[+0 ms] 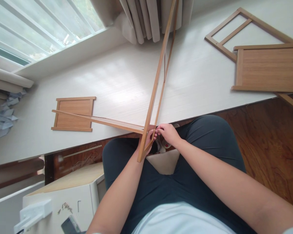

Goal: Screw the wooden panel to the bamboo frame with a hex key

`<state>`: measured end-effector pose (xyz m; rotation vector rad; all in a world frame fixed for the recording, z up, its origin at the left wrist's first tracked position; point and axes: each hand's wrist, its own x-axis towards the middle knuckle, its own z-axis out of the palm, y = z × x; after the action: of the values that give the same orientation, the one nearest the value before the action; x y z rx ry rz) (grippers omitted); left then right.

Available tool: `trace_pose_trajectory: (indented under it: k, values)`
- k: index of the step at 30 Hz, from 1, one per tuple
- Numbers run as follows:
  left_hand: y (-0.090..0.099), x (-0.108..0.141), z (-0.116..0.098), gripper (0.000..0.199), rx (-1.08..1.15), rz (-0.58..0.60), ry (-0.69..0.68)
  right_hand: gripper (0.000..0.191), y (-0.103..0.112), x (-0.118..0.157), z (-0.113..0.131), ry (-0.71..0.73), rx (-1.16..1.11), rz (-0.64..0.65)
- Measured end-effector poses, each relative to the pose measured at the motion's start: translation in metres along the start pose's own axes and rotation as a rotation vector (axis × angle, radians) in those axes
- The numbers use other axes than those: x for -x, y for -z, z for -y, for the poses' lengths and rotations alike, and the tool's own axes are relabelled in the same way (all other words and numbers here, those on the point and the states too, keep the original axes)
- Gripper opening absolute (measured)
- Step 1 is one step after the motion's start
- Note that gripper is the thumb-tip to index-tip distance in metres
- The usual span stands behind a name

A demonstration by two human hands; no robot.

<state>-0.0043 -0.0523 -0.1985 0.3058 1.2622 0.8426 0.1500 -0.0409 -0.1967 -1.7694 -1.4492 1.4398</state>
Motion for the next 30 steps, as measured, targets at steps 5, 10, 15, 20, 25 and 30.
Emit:
trace_pose_trajectory:
  k: [5,10,15,20,25,30]
  values:
    - [-0.0003,0.0006,-0.0043,0.034,0.029,0.003,0.018,0.023,0.0006,0.0005,0.0063,0.007,0.055,0.013]
    - [0.0021,0.0006,-0.0051,0.038,0.032,0.005,0.013,0.022,0.0001,0.0001,0.0043,0.063,0.03,0.032]
    - [0.0063,-0.0013,-0.0029,0.039,0.047,0.026,0.006,0.014,-0.0012,-0.0006,-0.001,0.07,0.025,0.023]
    - [0.0076,-0.0001,-0.004,0.038,0.025,0.053,-0.004,0.013,-0.0018,-0.0008,-0.0026,0.052,0.025,0.032]
    - [0.0038,0.0054,-0.0084,0.041,0.025,0.066,0.035,0.014,-0.0017,-0.001,-0.0029,0.054,0.014,0.024]
    - [0.0029,0.0073,-0.0099,0.043,0.017,0.058,0.044,0.016,0.0007,0.0003,0.0002,0.032,-0.019,0.049]
